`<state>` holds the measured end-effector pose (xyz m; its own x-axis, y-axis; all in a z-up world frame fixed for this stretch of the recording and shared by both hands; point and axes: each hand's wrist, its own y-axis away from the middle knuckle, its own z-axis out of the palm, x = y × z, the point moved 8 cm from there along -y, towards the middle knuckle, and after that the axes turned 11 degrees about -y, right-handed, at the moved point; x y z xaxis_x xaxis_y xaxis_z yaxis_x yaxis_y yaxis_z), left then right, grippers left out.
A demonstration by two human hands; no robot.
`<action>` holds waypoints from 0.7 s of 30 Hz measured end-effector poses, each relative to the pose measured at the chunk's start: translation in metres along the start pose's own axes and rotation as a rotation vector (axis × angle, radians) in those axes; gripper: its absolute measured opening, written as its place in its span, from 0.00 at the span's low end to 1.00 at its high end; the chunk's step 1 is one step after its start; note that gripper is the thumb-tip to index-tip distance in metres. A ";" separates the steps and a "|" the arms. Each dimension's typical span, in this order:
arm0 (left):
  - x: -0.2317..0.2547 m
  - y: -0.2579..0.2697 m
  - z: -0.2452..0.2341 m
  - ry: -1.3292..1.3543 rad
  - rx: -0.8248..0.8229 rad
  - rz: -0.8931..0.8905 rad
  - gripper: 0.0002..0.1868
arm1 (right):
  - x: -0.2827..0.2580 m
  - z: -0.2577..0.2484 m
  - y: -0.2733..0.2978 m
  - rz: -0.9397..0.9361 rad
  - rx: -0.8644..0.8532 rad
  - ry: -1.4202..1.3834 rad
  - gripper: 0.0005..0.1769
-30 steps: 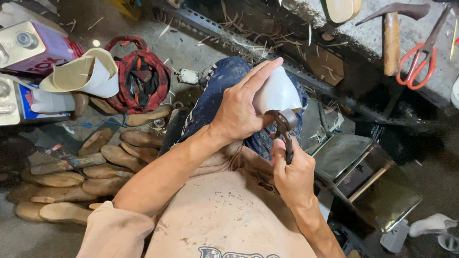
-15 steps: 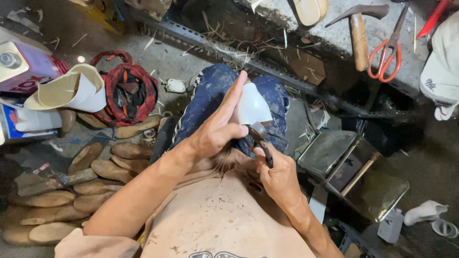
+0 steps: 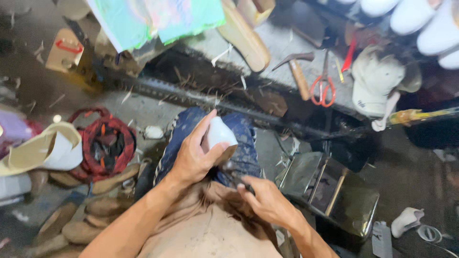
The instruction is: The person uses a hammer and pliers to shape and adjust the sole of a white shoe held on their lap. They repeatedly strike the shoe's edge and use pliers to pull or bend parts of the sole, then compare it with another shoe.
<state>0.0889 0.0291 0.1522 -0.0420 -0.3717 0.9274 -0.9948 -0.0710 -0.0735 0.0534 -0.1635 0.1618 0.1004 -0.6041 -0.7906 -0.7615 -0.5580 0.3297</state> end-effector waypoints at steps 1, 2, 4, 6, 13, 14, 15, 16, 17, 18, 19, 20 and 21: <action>-0.005 0.002 -0.002 -0.060 0.041 0.030 0.40 | -0.001 0.011 0.009 0.056 -0.244 0.114 0.12; -0.012 0.003 -0.003 -0.118 0.085 0.060 0.41 | 0.001 0.021 0.023 0.115 -0.487 0.225 0.21; -0.018 0.005 0.004 -0.134 0.150 0.120 0.41 | 0.016 -0.019 0.001 0.032 -0.387 0.297 0.27; -0.021 0.008 0.008 -0.147 0.213 0.164 0.40 | 0.004 -0.068 -0.036 -0.045 -0.302 0.362 0.34; -0.024 0.015 0.007 -0.008 0.316 0.096 0.43 | -0.105 -0.323 -0.222 -0.251 1.022 0.552 0.25; -0.023 0.018 0.006 -0.003 0.345 0.102 0.43 | -0.097 -0.343 -0.254 -0.081 1.038 0.513 0.26; -0.021 0.016 0.004 -0.005 0.345 0.104 0.43 | -0.095 -0.352 -0.267 -0.082 1.040 0.511 0.26; -0.016 0.015 0.001 -0.020 0.366 0.150 0.42 | -0.089 -0.364 -0.276 0.010 1.099 0.544 0.24; -0.011 0.019 0.001 -0.031 0.379 0.187 0.42 | -0.077 -0.373 -0.282 0.115 1.150 0.580 0.22; -0.015 0.019 0.001 -0.030 0.371 0.180 0.42 | -0.077 -0.373 -0.268 0.125 1.145 0.581 0.22; -0.014 0.015 0.004 -0.077 0.354 0.215 0.43 | -0.071 -0.377 -0.254 0.143 1.119 0.380 0.18; -0.013 0.012 0.006 -0.124 0.336 0.251 0.44 | -0.065 -0.380 -0.241 0.159 1.086 0.181 0.17; -0.017 0.009 0.011 -0.121 0.329 0.252 0.44 | -0.064 -0.366 -0.213 0.166 1.090 0.182 0.17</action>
<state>0.0814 0.0245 0.1317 -0.2492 -0.5196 0.8172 -0.8714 -0.2479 -0.4234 0.4433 -0.2139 0.3310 -0.0302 -0.7488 -0.6621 -0.9195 0.2806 -0.2753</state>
